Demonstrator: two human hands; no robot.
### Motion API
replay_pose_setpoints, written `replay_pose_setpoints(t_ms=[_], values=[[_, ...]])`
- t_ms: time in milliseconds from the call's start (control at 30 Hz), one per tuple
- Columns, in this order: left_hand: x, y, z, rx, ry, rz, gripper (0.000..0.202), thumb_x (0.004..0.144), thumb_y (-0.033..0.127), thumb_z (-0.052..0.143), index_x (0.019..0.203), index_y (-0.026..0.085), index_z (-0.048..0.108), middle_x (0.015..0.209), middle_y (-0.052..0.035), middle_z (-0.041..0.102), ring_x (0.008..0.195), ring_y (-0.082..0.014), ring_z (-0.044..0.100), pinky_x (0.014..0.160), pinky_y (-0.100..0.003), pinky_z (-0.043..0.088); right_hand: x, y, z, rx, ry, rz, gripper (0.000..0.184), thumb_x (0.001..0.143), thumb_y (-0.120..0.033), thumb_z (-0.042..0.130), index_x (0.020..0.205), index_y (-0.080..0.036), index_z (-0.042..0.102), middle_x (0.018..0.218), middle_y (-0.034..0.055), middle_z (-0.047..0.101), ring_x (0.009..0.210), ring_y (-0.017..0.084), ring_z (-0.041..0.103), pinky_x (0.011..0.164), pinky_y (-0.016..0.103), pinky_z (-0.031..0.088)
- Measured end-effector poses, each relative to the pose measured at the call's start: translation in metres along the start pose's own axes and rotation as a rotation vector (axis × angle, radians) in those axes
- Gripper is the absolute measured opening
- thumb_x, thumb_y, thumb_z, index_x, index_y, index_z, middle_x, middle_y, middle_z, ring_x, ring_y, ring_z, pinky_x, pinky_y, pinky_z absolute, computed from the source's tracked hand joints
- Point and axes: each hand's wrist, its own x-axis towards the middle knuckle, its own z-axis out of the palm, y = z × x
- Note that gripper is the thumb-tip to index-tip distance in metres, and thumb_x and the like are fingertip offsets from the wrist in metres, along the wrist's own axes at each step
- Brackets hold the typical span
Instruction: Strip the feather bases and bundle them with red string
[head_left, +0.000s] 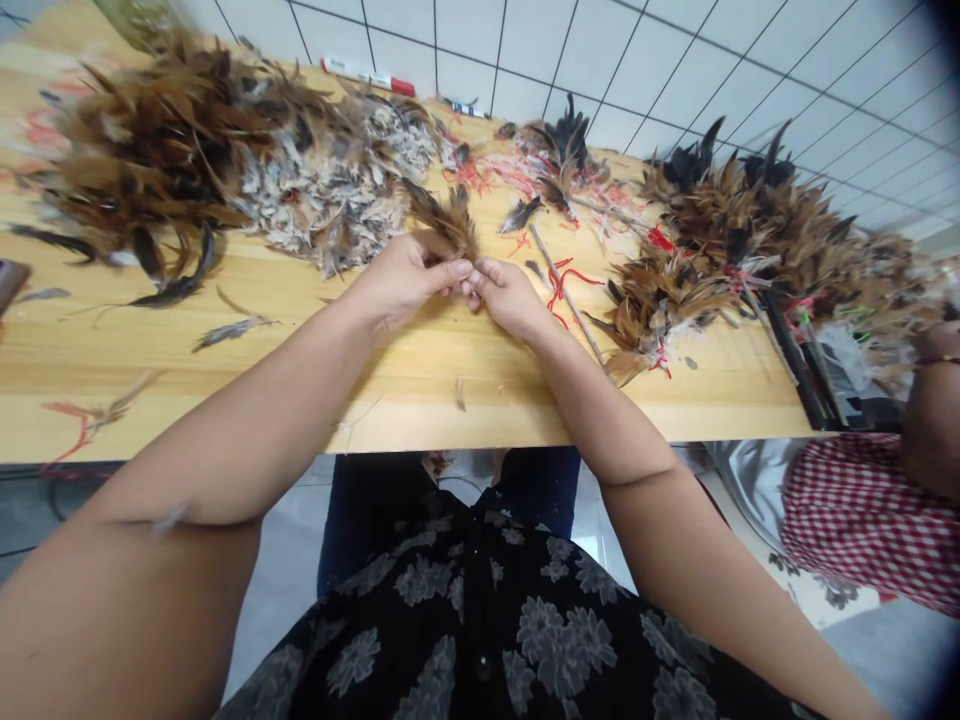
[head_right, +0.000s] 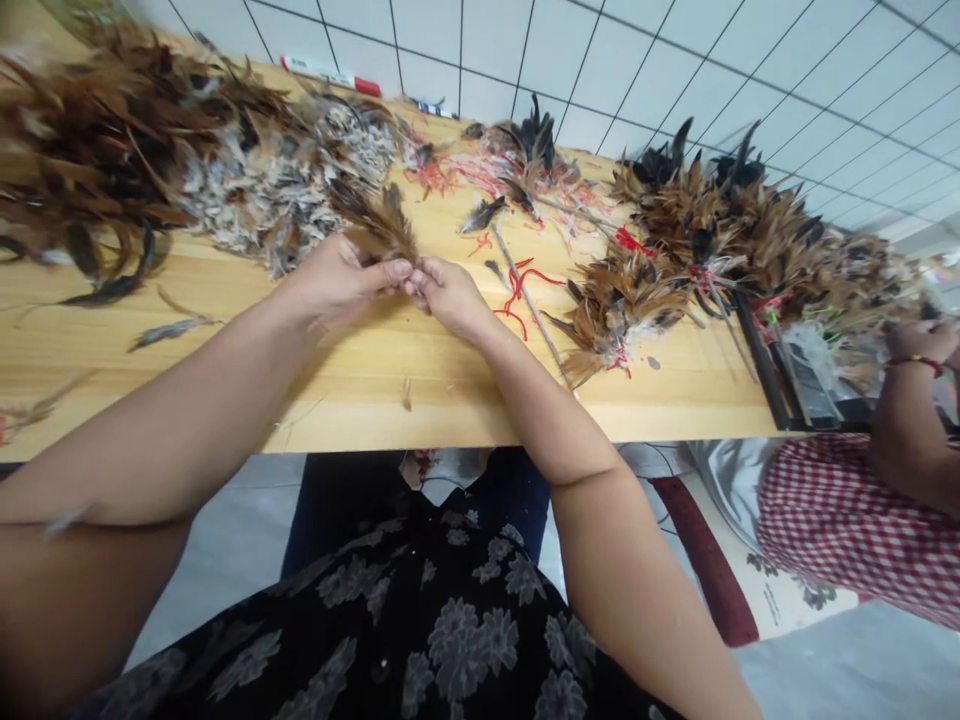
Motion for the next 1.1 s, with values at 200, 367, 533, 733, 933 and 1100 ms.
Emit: replay_pose_setpoints(t_ms=[200, 367, 533, 733, 933, 1100], values=[[0.007, 0.004, -0.012, -0.075, 0.114, -0.026, 0.073, 0.057, 0.071, 0.128, 0.098, 0.028, 0.086, 0.097, -0.0044, 0.078, 0.079, -0.0218, 0.058, 0.070, -0.037, 0.046, -0.005, -0.023, -0.004, 0.082, 0.112, 0.119, 0.048, 0.131, -0.022, 0.054, 0.084, -0.024, 0.049, 0.069, -0.0083, 0.050, 0.060, 0.007, 0.048, 0.062, 0.015, 0.043], [0.013, -0.001, -0.024, 0.206, 0.325, -0.001, 0.037, 0.080, 0.043, 0.110, 0.098, 0.025, 0.083, 0.092, -0.0042, 0.074, 0.074, -0.0211, 0.055, 0.071, -0.038, 0.047, -0.006, -0.044, -0.026, 0.145, 0.260, 0.101, 0.050, 0.132, -0.025, 0.057, 0.083, -0.024, 0.045, 0.074, -0.0082, 0.049, 0.062, 0.005, 0.046, 0.064, 0.013, 0.041], [0.004, 0.008, -0.012, 0.433, 0.279, 0.004, 0.016, 0.099, 0.026, 0.097, 0.105, 0.020, 0.083, 0.089, -0.0017, 0.071, 0.082, -0.0215, 0.059, 0.088, -0.036, 0.053, -0.022, -0.047, -0.049, 0.186, 0.369, 0.053, 0.049, 0.130, -0.038, 0.066, 0.087, -0.024, 0.046, 0.079, -0.0068, 0.052, 0.067, 0.004, 0.053, 0.065, 0.013, 0.041], [0.005, -0.003, -0.010, 0.483, 0.215, 0.108, 0.013, 0.094, 0.016, 0.096, 0.092, 0.025, 0.087, 0.083, 0.0016, 0.067, 0.079, -0.0215, 0.048, 0.096, -0.035, 0.051, -0.044, -0.006, -0.098, 0.128, 0.424, 0.028, 0.042, 0.132, -0.042, 0.059, 0.094, -0.025, 0.050, 0.087, -0.0032, 0.059, 0.072, 0.008, 0.056, 0.065, 0.020, 0.046], [-0.003, -0.012, 0.008, 0.492, 0.072, 0.145, 0.022, 0.087, 0.007, 0.087, 0.082, 0.028, 0.087, 0.081, -0.0016, 0.063, 0.083, -0.0261, 0.047, 0.104, -0.040, 0.051, -0.038, 0.061, -0.143, -0.011, 0.607, -0.019, 0.060, 0.124, -0.080, 0.055, 0.096, -0.027, 0.048, 0.086, -0.0029, 0.055, 0.069, 0.010, 0.053, 0.062, 0.023, 0.041], [0.004, -0.006, 0.036, 0.367, -0.010, 0.067, 0.028, 0.085, 0.001, 0.091, 0.081, 0.029, 0.088, 0.087, -0.0052, 0.065, 0.097, -0.0313, 0.060, 0.106, -0.041, 0.057, -0.030, 0.070, -0.137, 0.014, 0.666, -0.031, 0.054, 0.130, -0.065, 0.055, 0.093, -0.027, 0.047, 0.086, -0.0032, 0.050, 0.070, 0.009, 0.048, 0.064, 0.021, 0.042]])
